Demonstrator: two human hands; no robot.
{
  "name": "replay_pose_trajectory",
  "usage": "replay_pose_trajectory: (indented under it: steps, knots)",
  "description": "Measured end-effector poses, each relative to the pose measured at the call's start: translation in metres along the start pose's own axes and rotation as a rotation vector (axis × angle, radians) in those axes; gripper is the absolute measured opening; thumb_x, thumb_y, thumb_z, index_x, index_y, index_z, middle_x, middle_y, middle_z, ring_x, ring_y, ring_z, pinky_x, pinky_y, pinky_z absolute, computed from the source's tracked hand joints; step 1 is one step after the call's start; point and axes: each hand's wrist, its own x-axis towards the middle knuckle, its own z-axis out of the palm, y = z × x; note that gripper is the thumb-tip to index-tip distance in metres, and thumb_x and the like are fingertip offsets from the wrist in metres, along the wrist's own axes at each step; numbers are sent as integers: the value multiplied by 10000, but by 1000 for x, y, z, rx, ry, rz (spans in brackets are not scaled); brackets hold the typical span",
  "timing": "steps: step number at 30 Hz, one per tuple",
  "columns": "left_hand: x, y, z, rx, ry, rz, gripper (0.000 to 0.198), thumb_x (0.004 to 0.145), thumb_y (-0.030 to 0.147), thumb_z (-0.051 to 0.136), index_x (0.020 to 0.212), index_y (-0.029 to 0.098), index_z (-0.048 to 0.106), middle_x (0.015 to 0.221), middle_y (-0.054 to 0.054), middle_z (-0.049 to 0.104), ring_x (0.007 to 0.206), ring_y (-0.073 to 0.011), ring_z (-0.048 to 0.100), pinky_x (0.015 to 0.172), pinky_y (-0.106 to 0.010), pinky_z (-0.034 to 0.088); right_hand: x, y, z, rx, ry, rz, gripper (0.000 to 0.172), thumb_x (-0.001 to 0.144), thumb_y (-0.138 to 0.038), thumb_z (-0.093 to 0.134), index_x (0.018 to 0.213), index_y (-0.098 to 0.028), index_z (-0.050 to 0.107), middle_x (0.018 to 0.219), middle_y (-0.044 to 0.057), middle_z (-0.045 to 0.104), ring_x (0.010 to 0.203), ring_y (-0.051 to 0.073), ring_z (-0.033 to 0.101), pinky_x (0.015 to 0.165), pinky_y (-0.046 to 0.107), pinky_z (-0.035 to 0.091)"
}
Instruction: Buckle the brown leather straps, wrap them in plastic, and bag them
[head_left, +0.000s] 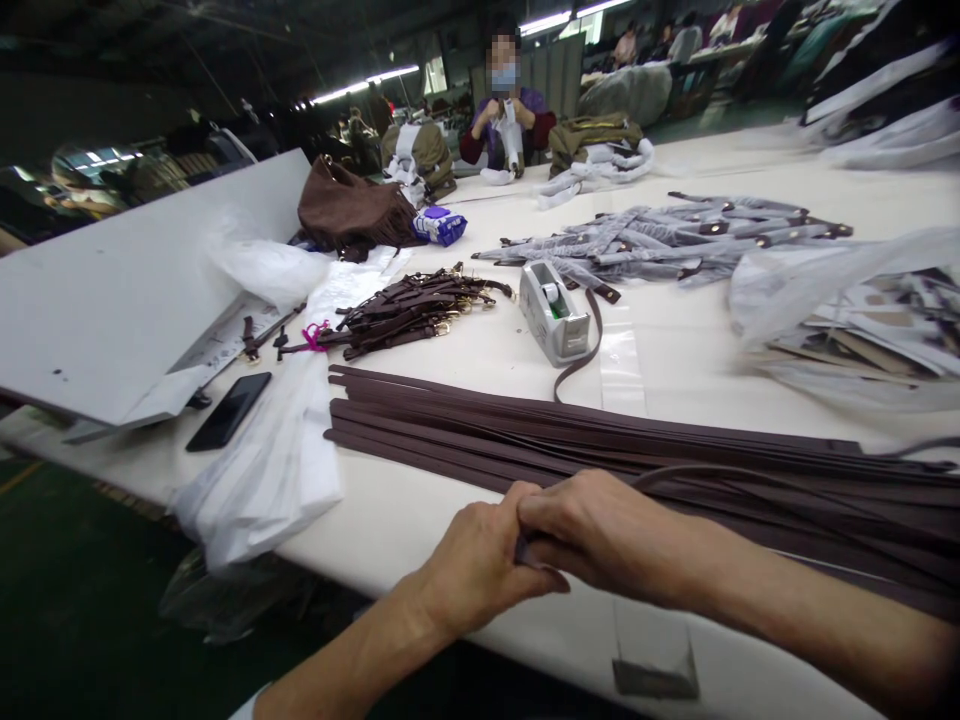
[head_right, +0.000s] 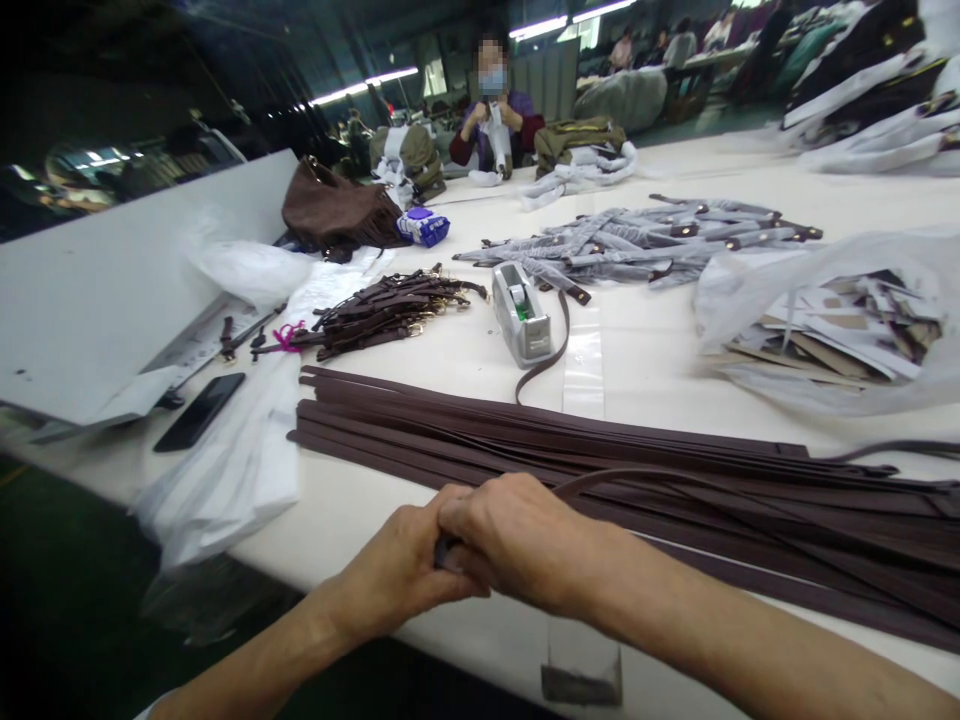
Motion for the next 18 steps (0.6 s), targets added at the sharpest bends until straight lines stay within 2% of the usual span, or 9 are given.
replay_pose_trajectory:
  steps: [1, 5, 8, 10, 12, 15, 16, 18]
  knots:
    - [0, 0, -1, -16, 15, 5, 522, 642, 340, 756, 1067, 228, 473, 717, 43, 586, 666, -170, 556, 569, -220, 343, -2, 1, -3, -13, -2, 9, 20, 801, -163, 556, 800, -167, 575, 735, 21, 626, 638, 140, 567, 556, 216, 339]
    - [-1, 2, -7, -62, 63, -61, 557, 669, 361, 737, 1124, 222, 448, 589, 78, 511, 541, -134, 478, 528, -218, 307, -8, 8, -20, 2, 18, 105, 109, 807, -276, 579, 869, -187, 572, 701, -5, 599, 591, 127, 538, 520, 205, 338]
    - [1, 3, -9, -198, 43, 27, 524, 622, 313, 777, 1058, 219, 502, 720, 57, 580, 658, -135, 529, 590, -208, 348, 0, 0, -26, 41, -24, 25, 58, 779, -200, 593, 833, -185, 574, 682, -21, 584, 581, 108, 516, 526, 197, 334]
    - [-1, -2, -12, -278, 44, 57, 491, 609, 272, 784, 1024, 219, 526, 785, 50, 592, 718, -134, 538, 622, -201, 366, 3, -1, -29, 96, -64, -44, 129, 772, -181, 598, 897, -188, 570, 720, -21, 592, 608, 107, 519, 547, 199, 340]
    - [-10, -12, -19, -290, 82, -20, 485, 635, 272, 764, 1043, 218, 508, 723, 61, 575, 644, -117, 508, 587, -200, 358, -2, 10, -38, 153, -82, -18, 165, 799, -251, 589, 947, -188, 551, 758, -16, 585, 638, 115, 515, 559, 203, 351]
    - [-27, -26, -33, -268, 139, -163, 494, 670, 304, 736, 1075, 217, 467, 621, 82, 527, 545, -98, 448, 532, -202, 326, -11, 31, -58, 192, -92, 119, 223, 842, -388, 535, 897, -173, 541, 793, 1, 566, 704, 142, 513, 591, 213, 383]
    - [-31, -27, -37, -270, 152, -165, 497, 663, 310, 743, 1067, 216, 470, 614, 83, 516, 550, -97, 449, 535, -200, 328, -10, 32, -63, 190, -88, 131, 235, 845, -398, 532, 897, -170, 547, 797, 3, 570, 712, 144, 517, 600, 214, 389]
    - [-37, -25, -42, -307, 153, -115, 529, 641, 341, 762, 1068, 220, 474, 602, 89, 493, 556, -92, 450, 535, -191, 338, 2, 20, -68, 159, -83, 47, 231, 821, -383, 578, 902, -166, 575, 808, 3, 594, 723, 143, 533, 615, 210, 396]
